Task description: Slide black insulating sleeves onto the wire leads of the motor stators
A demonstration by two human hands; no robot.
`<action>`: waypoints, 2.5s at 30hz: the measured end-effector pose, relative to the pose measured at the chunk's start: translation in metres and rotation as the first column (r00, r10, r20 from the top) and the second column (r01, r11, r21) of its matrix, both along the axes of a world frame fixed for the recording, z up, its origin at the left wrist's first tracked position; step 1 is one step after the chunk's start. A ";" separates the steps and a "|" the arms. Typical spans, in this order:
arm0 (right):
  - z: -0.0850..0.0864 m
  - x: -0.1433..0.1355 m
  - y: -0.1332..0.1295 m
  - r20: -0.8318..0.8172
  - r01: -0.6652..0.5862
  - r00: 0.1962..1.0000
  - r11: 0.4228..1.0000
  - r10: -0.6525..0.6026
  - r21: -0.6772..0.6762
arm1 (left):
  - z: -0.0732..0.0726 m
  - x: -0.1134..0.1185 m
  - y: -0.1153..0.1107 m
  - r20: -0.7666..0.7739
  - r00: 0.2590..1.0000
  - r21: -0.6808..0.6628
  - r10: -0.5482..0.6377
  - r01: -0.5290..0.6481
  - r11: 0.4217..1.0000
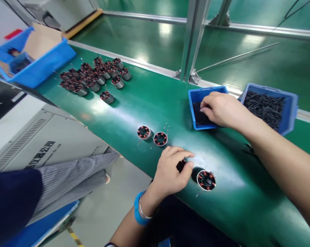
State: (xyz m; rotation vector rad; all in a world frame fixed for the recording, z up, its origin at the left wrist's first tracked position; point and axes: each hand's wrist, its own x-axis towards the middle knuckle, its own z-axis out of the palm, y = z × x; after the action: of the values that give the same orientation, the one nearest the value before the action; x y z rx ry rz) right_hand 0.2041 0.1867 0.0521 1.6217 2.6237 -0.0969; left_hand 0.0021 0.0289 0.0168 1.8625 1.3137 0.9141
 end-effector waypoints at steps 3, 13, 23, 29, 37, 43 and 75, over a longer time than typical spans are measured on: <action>-0.003 0.001 0.001 0.075 0.006 0.997 0.998 -0.001 -0.063 | -0.005 0.004 0.003 0.070 0.997 -0.026 0.029 -0.028 0.999; 0.012 0.012 -0.045 -0.536 -0.001 0.839 0.987 0.088 0.161 | -0.012 0.009 0.000 0.167 0.983 0.039 0.071 -0.078 0.996; -0.004 0.002 -0.111 -0.802 -0.234 0.596 0.946 -0.042 -0.224 | -0.011 0.009 0.002 0.144 0.988 0.053 0.055 -0.063 0.997; -0.006 0.002 -0.109 -0.805 -0.212 0.589 0.949 -0.066 -0.233 | -0.011 0.009 0.002 0.138 0.989 0.062 0.051 -0.060 0.996; -0.006 -0.002 -0.111 -0.788 -0.229 0.614 0.945 -0.047 -0.234 | -0.011 0.010 0.003 0.132 0.990 0.064 0.053 -0.062 0.996; -0.002 0.000 -0.107 -0.744 -0.350 0.653 0.928 0.142 -0.130 | -0.011 0.009 0.002 0.168 0.981 0.027 0.094 -0.100 0.995; -0.012 0.006 -0.098 -0.647 -0.496 0.651 0.868 0.397 0.034 | -0.008 -0.004 -0.017 -0.047 0.991 0.100 0.126 -0.121 0.988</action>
State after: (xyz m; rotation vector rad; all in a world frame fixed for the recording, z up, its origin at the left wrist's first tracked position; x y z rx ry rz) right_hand 0.2105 0.0886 0.0402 0.9285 3.3184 -0.9550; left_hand -0.0019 0.0123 0.0083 1.9075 1.4535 1.0146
